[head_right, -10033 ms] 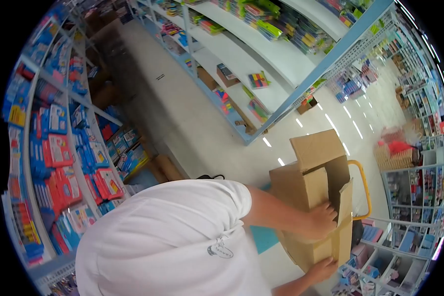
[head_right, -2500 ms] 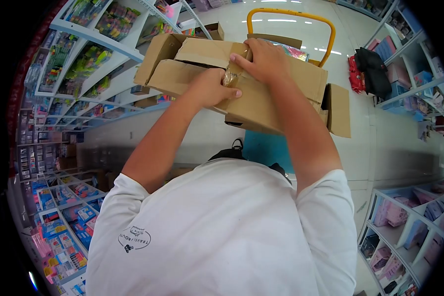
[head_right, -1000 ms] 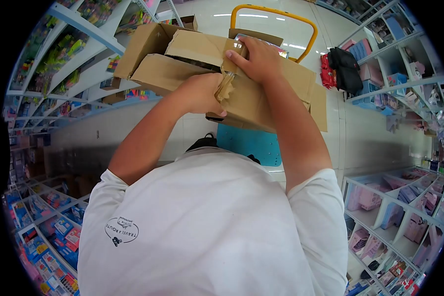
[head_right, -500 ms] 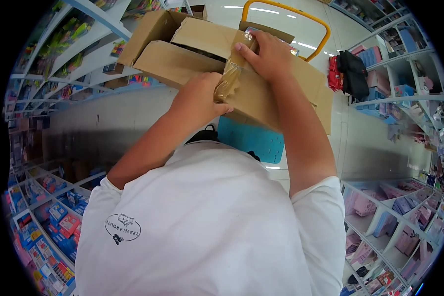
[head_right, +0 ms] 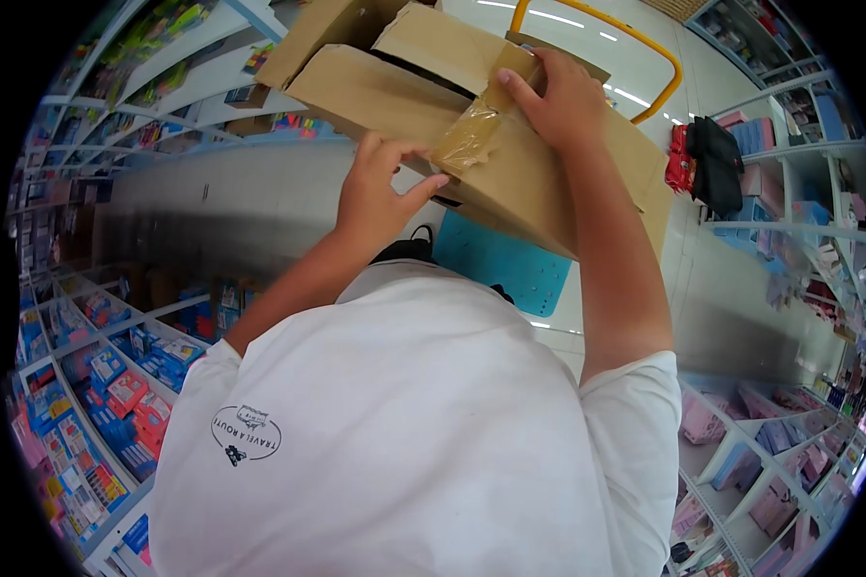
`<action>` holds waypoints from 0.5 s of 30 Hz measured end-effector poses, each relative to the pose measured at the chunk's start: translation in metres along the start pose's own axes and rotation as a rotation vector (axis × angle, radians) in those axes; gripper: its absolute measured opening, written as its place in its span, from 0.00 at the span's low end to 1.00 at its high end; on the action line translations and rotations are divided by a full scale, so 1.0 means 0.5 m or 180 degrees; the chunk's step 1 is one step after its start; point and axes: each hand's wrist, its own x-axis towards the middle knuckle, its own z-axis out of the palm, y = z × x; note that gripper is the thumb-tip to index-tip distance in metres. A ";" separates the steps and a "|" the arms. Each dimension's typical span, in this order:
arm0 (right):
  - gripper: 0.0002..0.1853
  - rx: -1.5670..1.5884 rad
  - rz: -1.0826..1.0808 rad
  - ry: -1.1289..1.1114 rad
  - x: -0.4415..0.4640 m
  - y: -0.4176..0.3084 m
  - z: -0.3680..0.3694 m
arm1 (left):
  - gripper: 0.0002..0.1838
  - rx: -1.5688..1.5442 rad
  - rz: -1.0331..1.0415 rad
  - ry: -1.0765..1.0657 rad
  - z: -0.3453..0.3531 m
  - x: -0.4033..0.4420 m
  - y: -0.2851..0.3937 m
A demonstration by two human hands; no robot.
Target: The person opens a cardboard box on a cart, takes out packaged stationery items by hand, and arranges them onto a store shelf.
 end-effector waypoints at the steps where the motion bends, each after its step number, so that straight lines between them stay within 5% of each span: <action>1: 0.32 0.0142 -0.0158 0.0155 -0.002 0.003 -0.001 | 0.17 -0.0133 0.0188 0.0171 0.004 -0.001 -0.007; 7: 0.26 0.0313 -0.1246 0.0325 -0.011 -0.026 -0.030 | 0.15 0.1027 0.1424 0.0666 -0.042 0.047 -0.065; 9: 0.25 0.0363 -0.1625 0.0221 -0.025 -0.090 -0.055 | 0.14 0.0982 0.1369 0.0352 -0.052 0.077 -0.084; 11: 0.23 0.0315 -0.2168 -0.0756 -0.053 -0.168 -0.083 | 0.14 0.0913 0.1325 0.0011 -0.053 0.098 -0.105; 15: 0.22 0.0148 -0.2141 -0.0975 -0.035 -0.196 -0.090 | 0.13 0.0696 0.1346 -0.0112 -0.044 0.118 -0.120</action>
